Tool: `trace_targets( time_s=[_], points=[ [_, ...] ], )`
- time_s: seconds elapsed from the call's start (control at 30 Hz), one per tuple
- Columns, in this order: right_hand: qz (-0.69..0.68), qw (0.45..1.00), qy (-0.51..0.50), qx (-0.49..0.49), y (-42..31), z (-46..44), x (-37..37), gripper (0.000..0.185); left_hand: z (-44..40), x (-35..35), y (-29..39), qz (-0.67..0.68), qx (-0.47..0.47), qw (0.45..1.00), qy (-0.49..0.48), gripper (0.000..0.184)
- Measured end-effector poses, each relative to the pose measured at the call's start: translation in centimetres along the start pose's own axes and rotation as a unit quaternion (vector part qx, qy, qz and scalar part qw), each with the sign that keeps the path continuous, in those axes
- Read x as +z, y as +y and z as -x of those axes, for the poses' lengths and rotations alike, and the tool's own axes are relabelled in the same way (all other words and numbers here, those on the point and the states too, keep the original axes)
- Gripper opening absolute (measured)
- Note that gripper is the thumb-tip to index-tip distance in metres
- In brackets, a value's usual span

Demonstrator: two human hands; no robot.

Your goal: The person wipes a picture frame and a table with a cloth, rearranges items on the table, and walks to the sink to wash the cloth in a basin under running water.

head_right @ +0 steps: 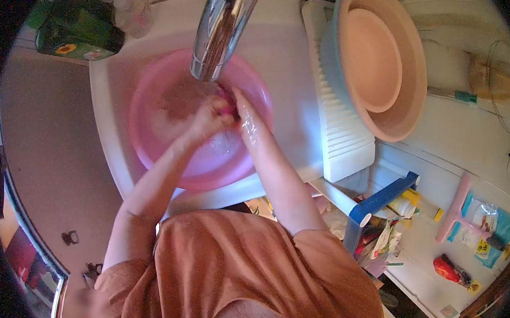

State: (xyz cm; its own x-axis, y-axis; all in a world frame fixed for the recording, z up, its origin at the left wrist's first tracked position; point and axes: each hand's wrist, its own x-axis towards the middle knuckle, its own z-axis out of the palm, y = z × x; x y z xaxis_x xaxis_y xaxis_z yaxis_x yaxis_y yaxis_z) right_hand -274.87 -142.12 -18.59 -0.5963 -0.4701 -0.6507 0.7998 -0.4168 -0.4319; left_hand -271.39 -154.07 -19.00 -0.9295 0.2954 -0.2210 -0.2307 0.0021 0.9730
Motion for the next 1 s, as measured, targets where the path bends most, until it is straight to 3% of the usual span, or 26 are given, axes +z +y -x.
trace_targets(
  time_s=[0.03,0.07,0.1,0.2,0.27,0.33,0.37,0.4,0.47,0.5,0.53,0.6,0.63,0.67,0.7,0.73,0.8,0.83,0.87,0.93,1.0],
  points=[
    [0.008,0.999,-0.049,-0.014,-0.5,-0.3,-0.2,0.042,0.8,2.4,0.1,-0.108,0.199,0.966,0.123,0.013],
    [0.011,0.997,-0.075,-0.021,-0.9,0.0,-0.2,0.043,2.3,2.7,3.8,-0.15,0.171,0.972,0.064,0.014],
    [0.008,0.996,-0.089,-0.022,-1.2,0.5,0.1,0.043,3.5,3.8,5.8,-0.191,0.162,0.962,0.106,0.012],
    [-0.023,0.995,-0.094,-0.038,-0.3,1.5,1.2,0.045,4.2,4.9,8.0,-0.249,0.137,0.953,0.107,0.012],
    [-0.08,0.994,-0.067,-0.037,1.2,1.2,2.0,0.046,2.7,3.3,7.4,-0.244,0.047,0.946,0.208,0.015],
    [-0.138,0.99,-0.006,-0.029,2.8,0.8,3.3,0.048,-0.4,-0.5,6.2,-0.184,-0.101,0.938,0.277,0.015],
    [-0.12,0.989,0.079,-0.02,1.3,3.3,8.4,0.05,-0.5,-1.3,5.8,-0.146,-0.111,0.936,0.301,0.014],
    [-0.125,0.988,0.09,-0.016,1.3,3.2,7.8,0.051,-0.6,-1.8,5.6,-0.111,-0.119,0.933,0.321,0.014],
    [-0.146,0.983,0.108,-0.013,1.1,2.0,4.7,0.051,0.9,0.5,4.7,-0.141,0.054,0.944,0.294,0.01],
    [-0.123,0.971,-0.196,-0.062,1.3,1.3,1.6,0.051,2.2,2.2,5.7,-0.144,0.116,0.948,0.258,0.009],
    [-0.152,0.983,-0.072,-0.07,0.0,4.3,6.3,0.047,3.6,3.4,8.0,-0.218,0.176,0.936,0.215,0.012],
    [-0.3,0.915,-0.268,-0.018,3.0,0.0,-0.2,0.039,3.4,4.1,8.6,-0.288,0.199,0.914,0.204,0.01],
    [-0.359,0.872,-0.334,0.002,3.2,-0.5,0.6,0.036,2.4,3.5,8.3,-0.286,0.088,0.926,0.23,0.012],
    [-0.313,0.933,-0.179,0.022,3.5,0.0,1.2,0.034,0.7,2.4,7.5,-0.282,-0.024,0.925,0.252,0.014],
    [-0.249,0.966,-0.023,0.06,2.6,1.6,4.5,0.032,-1.2,0.7,5.0,-0.245,-0.055,0.925,0.283,0.019],
    [-0.104,0.99,0.099,-0.006,2.0,1.9,6.4,0.036,-2.1,-0.3,4.6,-0.137,-0.095,0.921,0.352,0.021],
    [-0.144,0.987,0.056,0.032,1.3,1.7,5.4,0.037,-1.0,0.3,4.1,-0.257,-0.011,0.911,0.321,0.017],
    [-0.229,0.962,-0.14,0.044,1.0,0.9,3.0,0.035,-0.3,1.8,5.1,-0.194,0.148,0.918,0.313,0.011],
    [-0.305,0.893,-0.328,0.052,1.4,-0.1,0.3,0.033,0.5,3.3,4.6,-0.188,0.201,0.922,0.273,0.013],
    [-0.272,0.934,-0.233,0.012,2.6,-1.8,-2.2,0.033,1.4,5.3,7.6,-0.243,0.223,0.909,0.254,0.013],
    [-0.236,0.963,-0.126,-0.023,3.7,-2.6,-3.9,0.033,-0.8,3.4,3.6,-0.161,0.077,0.946,0.271,0.011]
  ],
)
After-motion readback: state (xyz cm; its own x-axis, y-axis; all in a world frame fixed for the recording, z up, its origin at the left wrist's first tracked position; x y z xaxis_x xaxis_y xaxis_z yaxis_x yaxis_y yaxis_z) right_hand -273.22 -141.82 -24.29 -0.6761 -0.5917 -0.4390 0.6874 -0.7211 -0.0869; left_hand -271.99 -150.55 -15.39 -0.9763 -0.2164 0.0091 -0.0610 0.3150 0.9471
